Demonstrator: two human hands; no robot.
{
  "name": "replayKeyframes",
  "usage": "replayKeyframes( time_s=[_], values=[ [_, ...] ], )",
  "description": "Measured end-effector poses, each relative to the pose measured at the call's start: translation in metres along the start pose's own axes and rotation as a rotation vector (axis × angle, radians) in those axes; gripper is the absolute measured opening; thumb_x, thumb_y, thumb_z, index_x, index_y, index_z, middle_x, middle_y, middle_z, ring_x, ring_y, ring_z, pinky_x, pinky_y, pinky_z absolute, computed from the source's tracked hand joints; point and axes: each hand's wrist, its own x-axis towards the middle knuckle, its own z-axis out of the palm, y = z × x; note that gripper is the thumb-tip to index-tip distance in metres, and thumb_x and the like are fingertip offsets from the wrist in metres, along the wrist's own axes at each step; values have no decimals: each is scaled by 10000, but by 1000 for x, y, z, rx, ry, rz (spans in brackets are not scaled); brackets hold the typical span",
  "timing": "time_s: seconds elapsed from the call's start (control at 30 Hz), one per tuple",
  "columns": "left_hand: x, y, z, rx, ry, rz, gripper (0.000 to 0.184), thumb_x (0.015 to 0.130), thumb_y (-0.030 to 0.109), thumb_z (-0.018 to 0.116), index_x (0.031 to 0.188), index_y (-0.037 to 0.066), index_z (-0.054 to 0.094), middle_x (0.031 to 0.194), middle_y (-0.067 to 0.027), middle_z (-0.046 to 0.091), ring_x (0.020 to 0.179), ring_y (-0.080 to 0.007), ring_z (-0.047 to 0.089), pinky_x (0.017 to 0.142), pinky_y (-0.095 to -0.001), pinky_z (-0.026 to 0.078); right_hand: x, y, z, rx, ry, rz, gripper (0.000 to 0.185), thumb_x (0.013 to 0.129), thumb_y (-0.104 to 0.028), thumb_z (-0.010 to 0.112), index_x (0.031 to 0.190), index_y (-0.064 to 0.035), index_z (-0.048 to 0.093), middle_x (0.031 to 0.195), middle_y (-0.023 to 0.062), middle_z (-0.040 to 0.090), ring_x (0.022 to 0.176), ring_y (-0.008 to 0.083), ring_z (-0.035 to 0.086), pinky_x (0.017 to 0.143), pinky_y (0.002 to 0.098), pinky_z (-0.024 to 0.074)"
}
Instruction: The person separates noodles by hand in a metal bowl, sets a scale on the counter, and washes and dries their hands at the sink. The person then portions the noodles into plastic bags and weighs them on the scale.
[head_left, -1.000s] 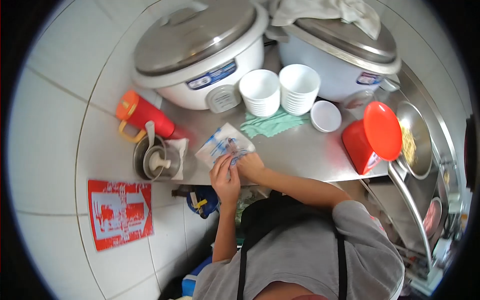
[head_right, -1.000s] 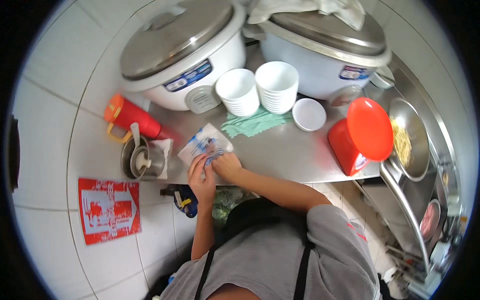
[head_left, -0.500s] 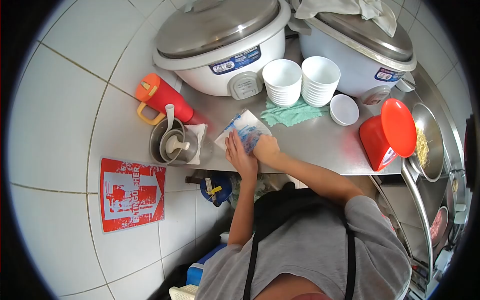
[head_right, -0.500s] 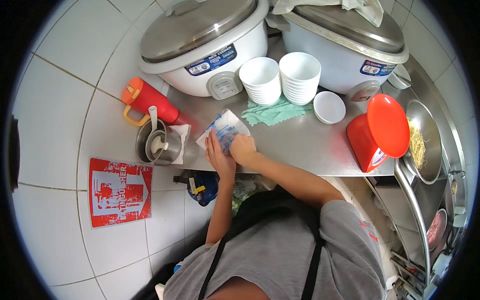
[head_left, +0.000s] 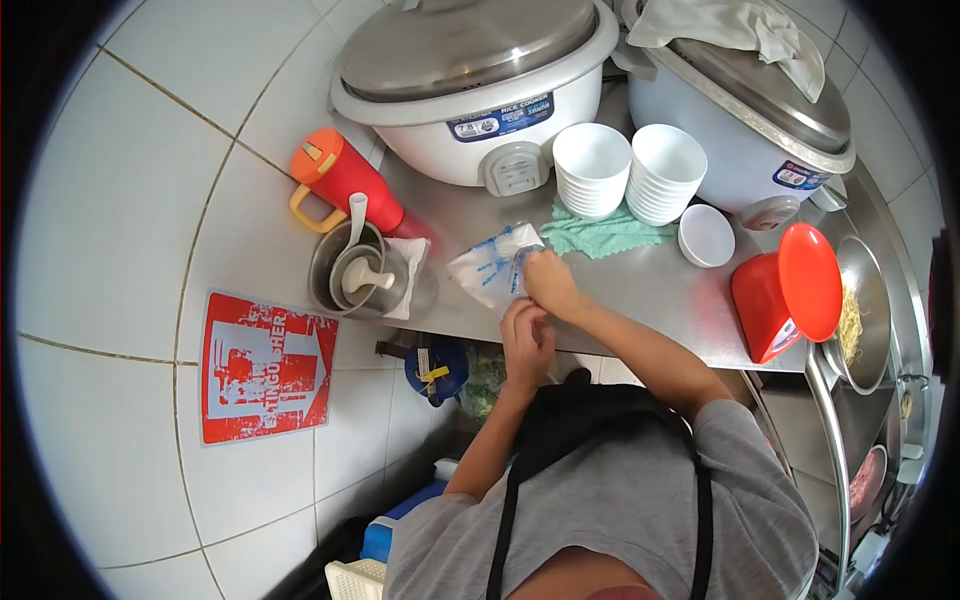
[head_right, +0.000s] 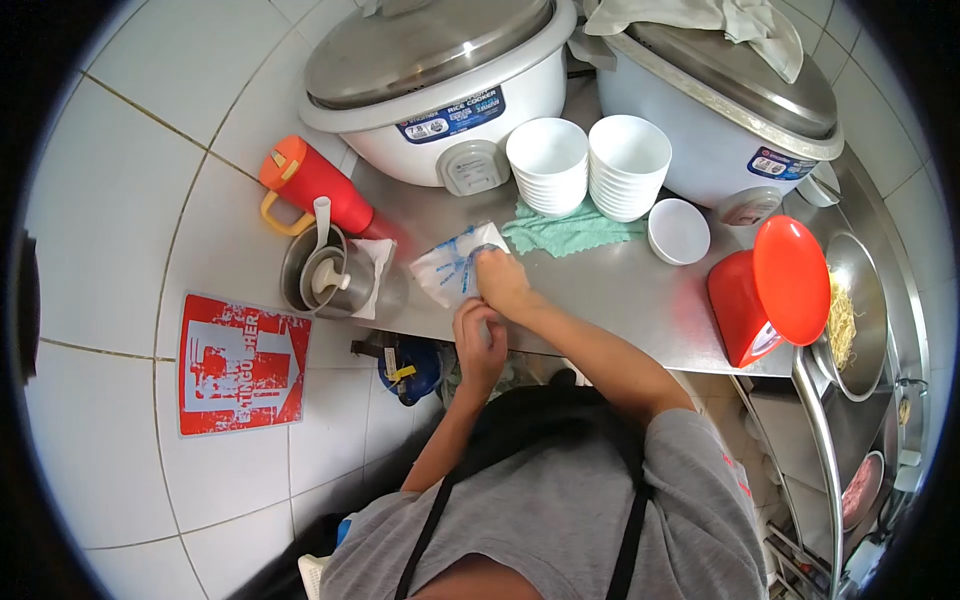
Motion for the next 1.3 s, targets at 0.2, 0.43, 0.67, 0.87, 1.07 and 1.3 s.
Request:
replayKeyframes(
  time_s=[0.2, 0.43, 0.67, 0.87, 1.07, 1.3],
  values=[
    [17, 13, 4, 410, -121, -83, 588, 699, 50, 549, 1235, -49, 330, 1119, -196, 456, 1045, -333, 440, 903, -402, 322, -6, -8, -9, 68, -45, 28, 101, 710, -59, 553, 710, 41, 572, 756, 243, 579, 706, 394, 589, 622, 435, 491],
    [40, 32, 1, 525, -223, -144, 635, 707, 148, 576, 1243, -70, 314, 1142, -199, 439, 1022, -319, 446, 878, -393, 341, 0, -12, -22, 94, -11, 29, 110, 720, -40, 529, 671, 49, 569, 731, 253, 581, 697, 394, 594, 604, 429, 496],
    [27, 8, 9, 669, -247, 1, 565, 698, 227, 597, 1157, -45, 408, 1067, -173, 473, 965, -307, 459, 805, -377, 358, 12, 11, 6, 210, 70, 30, 164, 745, -99, 543, 699, 55, 568, 718, 252, 581, 698, 398, 591, 605, 425, 498],
    [40, -3, 13, 703, -378, -130, 577, 674, 351, 639, 1076, -25, 466, 958, -151, 516, 874, -306, 473, 747, -388, 351, 8, 17, -3, 127, -258, -56, 244, 809, -195, 506, 825, 37, 578, 834, 243, 591, 771, 384, 584, 686, 426, 473],
    [36, -15, 20, 846, -422, -37, 474, 686, 383, 620, 975, 15, 542, 860, -111, 554, 827, -292, 509, 667, -414, 389, -2, 4, -52, 434, -534, -69, 290, 866, -237, 444, 924, 20, 566, 911, 195, 593, 891, 361, 545, 778, 393, 429],
    [14, -73, 57, 531, -278, -60, 290, 760, 262, 541, 948, 43, 565, 839, -87, 576, 829, -249, 550, 631, -386, 425, -20, -9, -75, 389, -475, -196, 309, 879, -258, 419, 958, 12, 548, 906, 218, 574, 884, 384, 527, 767, 416, 419]
  ],
)
